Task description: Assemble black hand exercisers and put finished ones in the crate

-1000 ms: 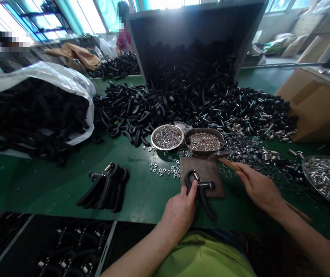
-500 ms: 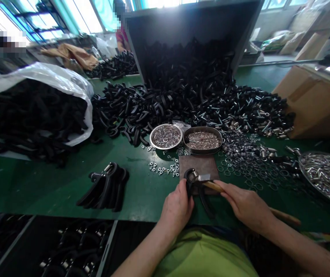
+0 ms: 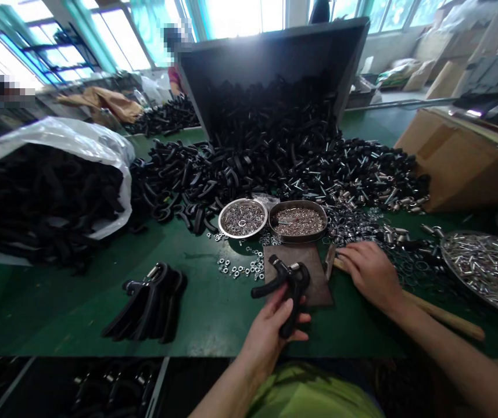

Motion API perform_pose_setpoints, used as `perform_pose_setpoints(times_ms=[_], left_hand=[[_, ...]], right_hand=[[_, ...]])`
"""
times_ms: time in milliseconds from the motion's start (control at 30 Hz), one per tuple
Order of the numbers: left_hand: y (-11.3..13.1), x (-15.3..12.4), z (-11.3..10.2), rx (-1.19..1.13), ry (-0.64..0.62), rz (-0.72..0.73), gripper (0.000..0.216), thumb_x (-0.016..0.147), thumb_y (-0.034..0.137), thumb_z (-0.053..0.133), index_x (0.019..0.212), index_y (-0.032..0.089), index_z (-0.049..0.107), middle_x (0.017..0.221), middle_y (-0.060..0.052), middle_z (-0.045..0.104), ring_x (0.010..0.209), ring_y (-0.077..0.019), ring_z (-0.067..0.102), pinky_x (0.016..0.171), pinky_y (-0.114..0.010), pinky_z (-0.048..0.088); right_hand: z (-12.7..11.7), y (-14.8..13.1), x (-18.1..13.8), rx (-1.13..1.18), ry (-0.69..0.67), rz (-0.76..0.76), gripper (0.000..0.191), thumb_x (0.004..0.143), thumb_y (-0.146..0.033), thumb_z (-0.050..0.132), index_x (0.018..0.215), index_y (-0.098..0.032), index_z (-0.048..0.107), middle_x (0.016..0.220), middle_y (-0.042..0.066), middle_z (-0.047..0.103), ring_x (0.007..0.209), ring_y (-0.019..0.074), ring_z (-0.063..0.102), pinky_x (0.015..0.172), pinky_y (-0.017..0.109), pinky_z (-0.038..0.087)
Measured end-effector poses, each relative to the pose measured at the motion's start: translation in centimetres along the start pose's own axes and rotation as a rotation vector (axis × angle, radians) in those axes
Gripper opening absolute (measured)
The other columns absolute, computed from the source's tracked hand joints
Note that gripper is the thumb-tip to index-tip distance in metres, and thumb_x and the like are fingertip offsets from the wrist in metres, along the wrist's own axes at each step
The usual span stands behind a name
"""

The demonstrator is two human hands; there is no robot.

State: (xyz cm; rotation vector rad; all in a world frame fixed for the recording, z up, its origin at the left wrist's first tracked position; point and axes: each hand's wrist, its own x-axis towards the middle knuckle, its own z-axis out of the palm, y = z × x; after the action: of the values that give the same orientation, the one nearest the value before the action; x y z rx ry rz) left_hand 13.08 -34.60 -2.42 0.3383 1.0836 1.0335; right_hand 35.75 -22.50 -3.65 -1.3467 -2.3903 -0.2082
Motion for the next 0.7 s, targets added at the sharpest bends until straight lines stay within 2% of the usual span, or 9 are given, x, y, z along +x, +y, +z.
perform_pose_setpoints(times_ms=[67,133,167,233,367,467,567,633,700], left_hand=[[-0.8,-0.5,1.0,-0.102,0.013,-0.001,0.06,0.078,0.031,0.066,0.133,0.021,0.046,0.138,-0.011,0.046,0.115,-0.0221,0.054,0.086,-0.031,0.05],[-1.2,-1.1,1.5,-0.133,-0.018,0.003,0.06,0.077,0.031,0.067,0.133,0.021,0.047,0.144,-0.007,0.04,0.129,-0.0212,0.04,0.102,-0.031,0.039],[-1.2,-1.4,1.6,-0.118,-0.045,-0.001,0.061,0.077,0.032,0.067,0.133,0.021,0.046,0.144,-0.006,0.039,0.132,-0.0207,0.036,0.106,-0.031,0.034],[-0.7,-2.1,1.4,-0.029,-0.075,-0.01,0.062,0.076,0.034,0.068,0.133,0.021,0.046,0.145,-0.006,0.038,0.134,-0.0207,0.032,0.11,-0.031,0.028],[2.0,-1.9,0.5,0.308,-0.043,0.125,0.057,0.078,0.037,0.065,0.13,0.023,0.05,0.143,-0.007,0.042,0.129,-0.0234,0.04,0.107,-0.035,0.032],[5.2,1.2,0.2,0.684,-0.016,0.438,0.038,0.082,0.034,0.059,0.118,0.021,0.06,0.128,-0.009,0.056,0.116,-0.0225,0.052,0.099,-0.035,0.04],[8.4,6.6,0.8,1.14,0.074,0.739,0.023,0.084,0.027,0.056,0.102,0.019,0.067,0.106,-0.007,0.065,0.102,-0.0197,0.058,0.091,-0.033,0.045],[10.2,10.6,1.8,1.451,0.112,0.827,0.021,0.085,0.025,0.053,0.095,0.018,0.07,0.096,-0.007,0.066,0.097,-0.0198,0.058,0.091,-0.034,0.044],[11.4,14.0,3.1,1.746,0.086,0.77,0.023,0.086,0.025,0.051,0.096,0.018,0.07,0.095,-0.008,0.066,0.096,-0.0205,0.059,0.089,-0.033,0.044]], right_hand=[[0.0,-0.5,4.6,-0.005,-0.038,0.012,0.03,0.092,-0.028,0.042,0.098,-0.016,0.069,0.097,0.009,0.066,0.095,0.022,0.051,0.081,0.034,0.04],[0.6,-0.8,9.0,-0.111,-0.194,0.041,0.032,0.091,-0.031,0.042,0.091,-0.018,0.071,0.097,0.01,0.067,0.097,0.0245,0.05,0.079,0.035,0.039],[1.1,-0.9,10.8,-0.179,-0.31,0.042,0.032,0.089,-0.033,0.044,0.086,-0.017,0.071,0.096,0.012,0.068,0.098,0.0265,0.05,0.077,0.036,0.039],[2.4,-1.0,13.6,-0.207,-0.418,0.027,0.026,0.081,-0.035,0.056,0.077,-0.015,0.072,0.09,0.014,0.069,0.097,0.0286,0.052,0.073,0.035,0.04],[4.5,-1.0,15.4,-0.182,-0.513,0.015,0.016,0.074,-0.027,0.062,0.078,-0.015,0.073,0.084,0.015,0.07,0.086,0.0256,0.06,0.068,0.032,0.04],[4.7,-0.8,15.1,-0.154,-0.524,0.025,0.019,0.078,-0.026,0.057,0.082,-0.015,0.073,0.084,0.016,0.07,0.084,0.0251,0.063,0.067,0.031,0.041],[4.3,-0.3,14.5,-0.122,-0.516,0.05,0.023,0.081,-0.029,0.054,0.083,-0.015,0.073,0.084,0.015,0.07,0.081,0.024,0.064,0.065,0.029,0.041],[4.0,0.0,14.3,-0.095,-0.501,0.073,0.026,0.083,-0.03,0.051,0.086,-0.016,0.073,0.085,0.014,0.071,0.079,0.023,0.064,0.064,0.029,0.042],[3.9,0.3,14.2,-0.057,-0.481,0.086,0.029,0.086,-0.029,0.046,0.09,-0.017,0.072,0.087,0.013,0.071,0.08,0.0222,0.065,0.066,0.029,0.043]])
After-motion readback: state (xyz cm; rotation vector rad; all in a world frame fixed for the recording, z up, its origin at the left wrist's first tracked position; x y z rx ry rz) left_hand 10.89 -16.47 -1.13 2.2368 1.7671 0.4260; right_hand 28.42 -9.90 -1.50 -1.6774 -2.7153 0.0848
